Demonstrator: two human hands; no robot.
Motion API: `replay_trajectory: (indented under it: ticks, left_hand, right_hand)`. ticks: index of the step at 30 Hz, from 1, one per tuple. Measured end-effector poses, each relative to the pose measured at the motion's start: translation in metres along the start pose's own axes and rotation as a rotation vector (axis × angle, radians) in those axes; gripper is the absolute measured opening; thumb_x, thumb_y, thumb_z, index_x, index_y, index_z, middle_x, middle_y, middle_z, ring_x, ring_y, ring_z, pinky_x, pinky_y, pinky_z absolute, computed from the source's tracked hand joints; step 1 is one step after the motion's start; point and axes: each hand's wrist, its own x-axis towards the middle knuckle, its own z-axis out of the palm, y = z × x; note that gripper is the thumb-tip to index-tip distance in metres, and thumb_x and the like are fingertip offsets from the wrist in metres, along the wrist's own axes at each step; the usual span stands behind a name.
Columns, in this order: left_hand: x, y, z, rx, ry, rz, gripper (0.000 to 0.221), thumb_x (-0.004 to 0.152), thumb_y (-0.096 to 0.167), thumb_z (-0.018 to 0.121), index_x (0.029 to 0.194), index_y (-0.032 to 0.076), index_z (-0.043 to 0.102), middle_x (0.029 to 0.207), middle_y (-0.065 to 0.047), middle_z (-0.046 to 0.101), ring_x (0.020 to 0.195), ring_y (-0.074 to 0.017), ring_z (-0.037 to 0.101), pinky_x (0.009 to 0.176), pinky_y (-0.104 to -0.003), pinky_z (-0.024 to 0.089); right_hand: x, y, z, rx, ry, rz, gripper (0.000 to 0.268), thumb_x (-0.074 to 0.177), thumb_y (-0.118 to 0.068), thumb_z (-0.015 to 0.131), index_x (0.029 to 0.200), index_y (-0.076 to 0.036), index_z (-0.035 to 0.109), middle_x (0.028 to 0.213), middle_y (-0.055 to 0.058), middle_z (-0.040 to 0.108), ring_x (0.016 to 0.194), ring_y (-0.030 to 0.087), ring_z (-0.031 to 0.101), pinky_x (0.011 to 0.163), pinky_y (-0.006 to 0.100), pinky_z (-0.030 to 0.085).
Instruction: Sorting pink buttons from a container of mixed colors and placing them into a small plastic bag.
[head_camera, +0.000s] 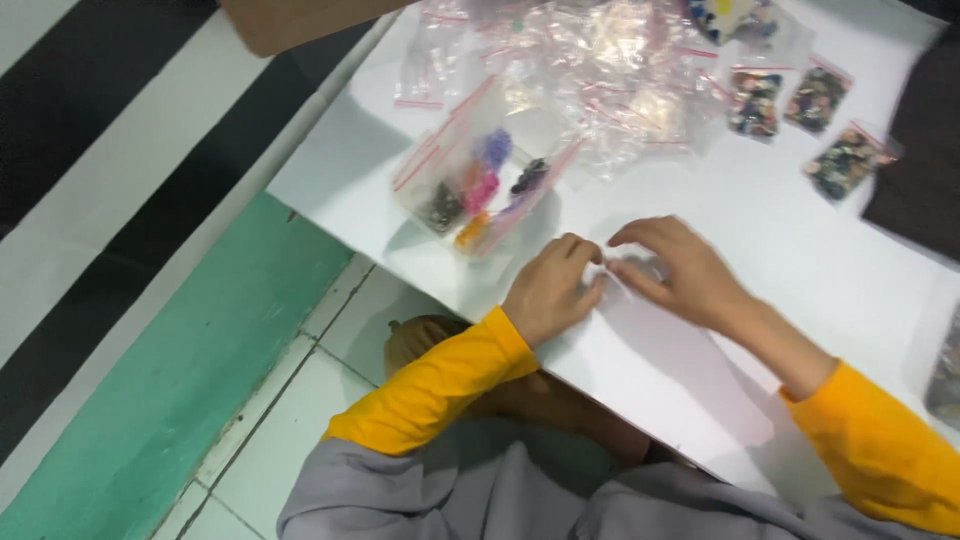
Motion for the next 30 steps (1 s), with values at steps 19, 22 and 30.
replay_trajectory:
  ticks: [19, 22, 30]
  left_hand:
    - [0.071, 0.080, 0.143, 0.183, -0.288, 0.294, 0.015, 0.094, 0.025, 0.057, 0.102, 0.014, 0.061, 0.107, -0.011, 0.062, 0.107, -0.0321, 0.064, 0.085, -0.042, 0.048]
    - [0.087, 0.110, 0.188, 0.133, -0.313, 0.366, 0.017, 0.092, 0.028, 0.060, 0.104, 0.015, 0.061, 0.110, -0.009, 0.061, 0.107, -0.0303, 0.064, 0.087, -0.042, 0.048]
    - [0.158, 0.231, 0.224, -0.635, -0.099, 0.413, 0.016, 0.096, 0.004, 0.053, 0.111, 0.008, 0.057, 0.115, -0.010, 0.055, 0.112, -0.0265, 0.061, 0.103, -0.038, 0.048]
  right_hand:
    - [-0.133, 0.035, -0.089, -0.401, -0.411, 0.462, 0.044, 0.102, -0.035, 0.054, 0.139, -0.011, 0.058, 0.144, 0.013, 0.058, 0.137, 0.025, 0.053, 0.110, 0.040, 0.045]
    - [-0.175, 0.056, -0.105, -0.547, -0.509, 0.545, 0.043, 0.093, -0.030, 0.065, 0.133, -0.012, 0.064, 0.132, 0.010, 0.066, 0.125, 0.022, 0.063, 0.102, 0.036, 0.050]
    - [-0.247, 0.055, -0.223, -0.499, -0.093, 0.659, 0.031, 0.090, -0.019, 0.067, 0.118, -0.005, 0.070, 0.120, 0.012, 0.072, 0.111, 0.034, 0.066, 0.092, 0.048, 0.051]
